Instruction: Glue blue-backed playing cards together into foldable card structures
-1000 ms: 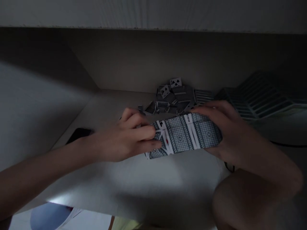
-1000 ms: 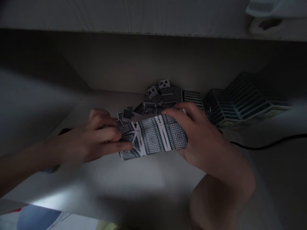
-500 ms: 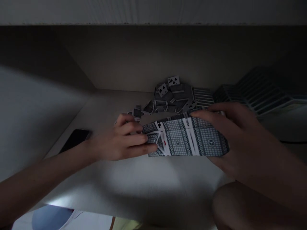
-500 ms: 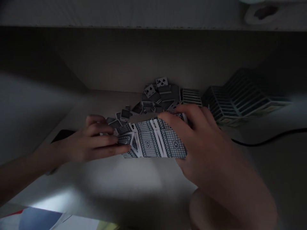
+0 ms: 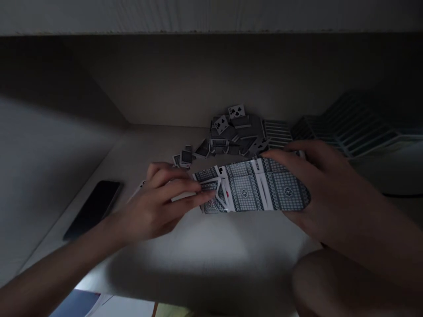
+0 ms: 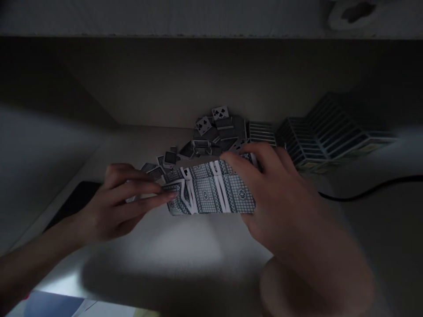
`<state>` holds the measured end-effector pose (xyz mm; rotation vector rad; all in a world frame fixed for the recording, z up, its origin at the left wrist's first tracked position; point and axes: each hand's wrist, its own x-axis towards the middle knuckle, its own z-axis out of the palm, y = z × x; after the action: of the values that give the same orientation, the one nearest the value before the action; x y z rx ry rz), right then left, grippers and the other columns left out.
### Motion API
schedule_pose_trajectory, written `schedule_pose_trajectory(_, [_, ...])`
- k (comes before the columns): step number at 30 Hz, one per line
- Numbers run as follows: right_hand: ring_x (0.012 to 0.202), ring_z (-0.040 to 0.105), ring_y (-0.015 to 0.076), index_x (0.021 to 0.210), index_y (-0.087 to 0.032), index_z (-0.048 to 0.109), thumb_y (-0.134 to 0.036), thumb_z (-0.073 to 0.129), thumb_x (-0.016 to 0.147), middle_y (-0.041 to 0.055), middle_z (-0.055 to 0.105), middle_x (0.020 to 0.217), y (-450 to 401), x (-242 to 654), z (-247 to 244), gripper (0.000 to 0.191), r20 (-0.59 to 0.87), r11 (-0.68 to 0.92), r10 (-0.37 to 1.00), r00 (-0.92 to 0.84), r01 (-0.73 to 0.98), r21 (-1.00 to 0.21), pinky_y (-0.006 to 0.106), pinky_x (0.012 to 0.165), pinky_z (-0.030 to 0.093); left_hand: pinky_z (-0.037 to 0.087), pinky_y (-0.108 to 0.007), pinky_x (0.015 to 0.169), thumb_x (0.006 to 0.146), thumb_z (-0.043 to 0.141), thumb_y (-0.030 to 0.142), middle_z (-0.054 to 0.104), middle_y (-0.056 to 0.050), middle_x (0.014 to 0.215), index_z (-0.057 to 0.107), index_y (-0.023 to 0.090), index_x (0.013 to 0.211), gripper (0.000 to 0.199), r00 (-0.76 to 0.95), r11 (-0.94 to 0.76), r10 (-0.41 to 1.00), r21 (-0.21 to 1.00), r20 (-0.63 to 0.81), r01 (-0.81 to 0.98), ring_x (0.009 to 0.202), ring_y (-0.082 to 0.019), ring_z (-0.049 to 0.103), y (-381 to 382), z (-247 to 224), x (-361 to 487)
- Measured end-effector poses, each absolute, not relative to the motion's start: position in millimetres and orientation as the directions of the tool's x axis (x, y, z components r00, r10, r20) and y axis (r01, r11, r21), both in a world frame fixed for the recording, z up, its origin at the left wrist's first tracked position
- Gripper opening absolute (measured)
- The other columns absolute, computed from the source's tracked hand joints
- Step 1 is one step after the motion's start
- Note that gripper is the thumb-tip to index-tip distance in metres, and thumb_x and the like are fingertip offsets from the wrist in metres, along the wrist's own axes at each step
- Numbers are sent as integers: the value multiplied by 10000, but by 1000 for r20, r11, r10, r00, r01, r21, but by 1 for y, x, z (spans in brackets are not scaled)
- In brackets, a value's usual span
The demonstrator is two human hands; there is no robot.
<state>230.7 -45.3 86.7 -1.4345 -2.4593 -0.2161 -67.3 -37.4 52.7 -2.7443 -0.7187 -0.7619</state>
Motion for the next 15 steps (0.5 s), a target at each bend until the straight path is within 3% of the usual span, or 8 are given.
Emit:
schedule_pose_trajectory(3, [1069,521,355,1310,-330,371,-247,560,675,108,462,1244,-45,230,87,668,332,483,826,-456,876,-1,499,740,549,437,-416,796,793,691,384,636,-96,1039,538,192,1228,499,622,-761,563,49,544,647,974,-260,545,-56,46,-55])
schedule_pose_trajectory(5, [1056,528,351,1297,-320,385,-234,562,656,106,467,1228,-44,229,86,671,334,487,821,-464,873,17,491,715,556,442,-426,788,767,702,445,621,-123,1062,520,169,1231,570,550,-692,630,75,549,718,972,-278,553,-65,40,-44])
schedule_pose_trajectory(11, [1032,511,370,1305,-308,373,-192,545,569,118,456,1203,-42,223,85,765,337,462,817,-469,881,106,398,483,523,440,-448,794,797,680,393,596,-157,1113,503,160,1220,514,392,-547,729,134,561,826,981,-301,554,-71,22,-20])
schedule_pose_trajectory(15, [1007,510,341,1310,-303,377,-181,540,584,107,460,1195,-40,220,85,754,324,459,822,-468,882,107,397,530,534,445,-431,835,799,690,339,600,-130,1103,478,193,1233,505,275,-490,745,218,608,844,1018,-279,550,-68,13,-16])
